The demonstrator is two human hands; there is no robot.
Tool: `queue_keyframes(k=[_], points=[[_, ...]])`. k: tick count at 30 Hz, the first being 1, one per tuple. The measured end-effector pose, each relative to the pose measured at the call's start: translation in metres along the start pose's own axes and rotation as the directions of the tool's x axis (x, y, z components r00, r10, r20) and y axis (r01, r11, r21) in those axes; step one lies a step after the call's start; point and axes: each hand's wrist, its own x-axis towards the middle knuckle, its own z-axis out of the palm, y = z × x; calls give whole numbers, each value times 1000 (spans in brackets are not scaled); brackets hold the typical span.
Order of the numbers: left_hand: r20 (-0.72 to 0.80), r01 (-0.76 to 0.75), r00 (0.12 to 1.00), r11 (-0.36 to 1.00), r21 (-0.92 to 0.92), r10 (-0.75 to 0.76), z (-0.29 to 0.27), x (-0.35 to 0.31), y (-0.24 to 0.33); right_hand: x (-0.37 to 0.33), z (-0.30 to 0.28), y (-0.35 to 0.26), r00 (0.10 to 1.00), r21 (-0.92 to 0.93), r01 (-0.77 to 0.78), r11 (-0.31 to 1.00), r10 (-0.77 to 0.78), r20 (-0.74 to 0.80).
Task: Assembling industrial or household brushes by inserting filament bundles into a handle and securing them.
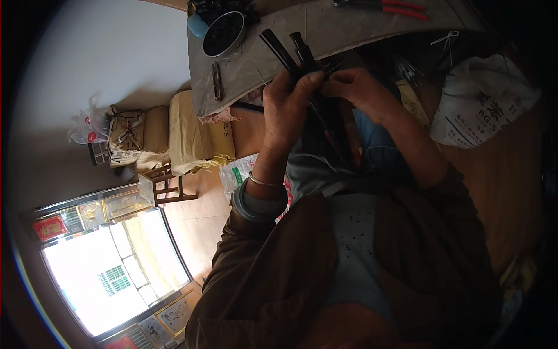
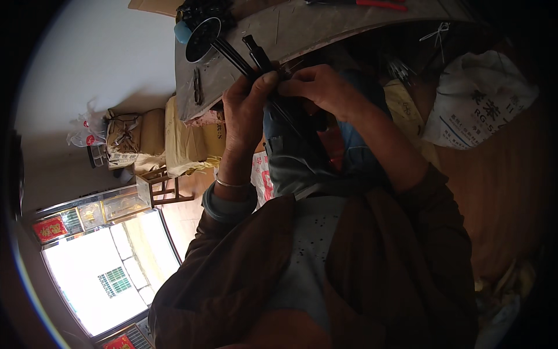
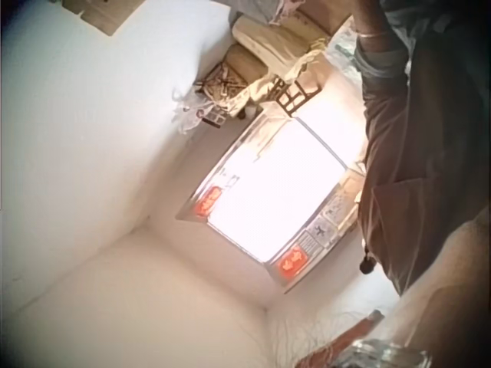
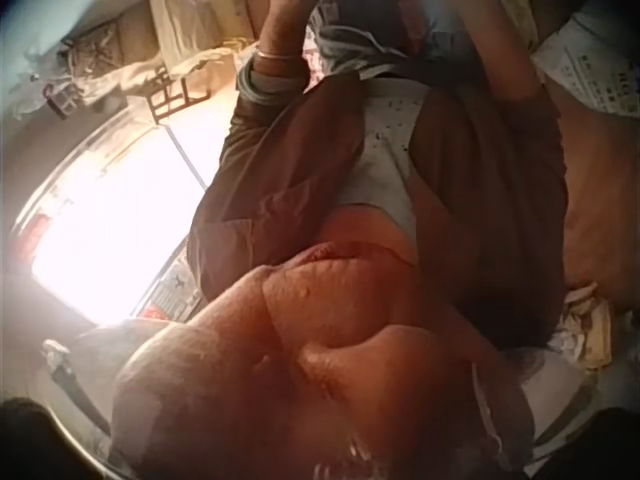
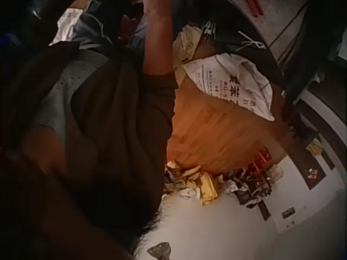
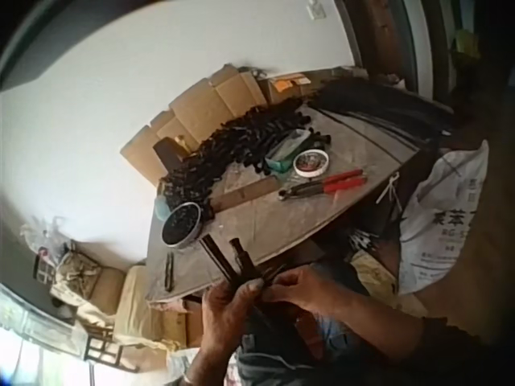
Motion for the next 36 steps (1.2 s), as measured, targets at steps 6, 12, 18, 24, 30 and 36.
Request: queue_keyframes(k=[6,12,18,24,30,36], points=[[55,39,998,995,-96,-34,5,0,2,-4,-7,0,999,4,-45,999,45,-27],[63,134,991,954,-269,-121,11,10,3,-16,-1,-20,982,-198,124,972,-148,-115],[127,160,984,916,-367,-121,9,11,0,-9,-9,-11,999,-34,22,999,-24,-43],[206,232,967,840,-490,-147,10,5,-10,-13,-8,-3,996,115,-84,990,86,-10],[167,215,973,878,-427,-157,7,0,-12,-14,0,0,996,-10,-2,1000,1,-94],[170,203,975,870,-449,-140,8,-6,-6,-14,8,-6,995,83,-8,996,16,-100]])
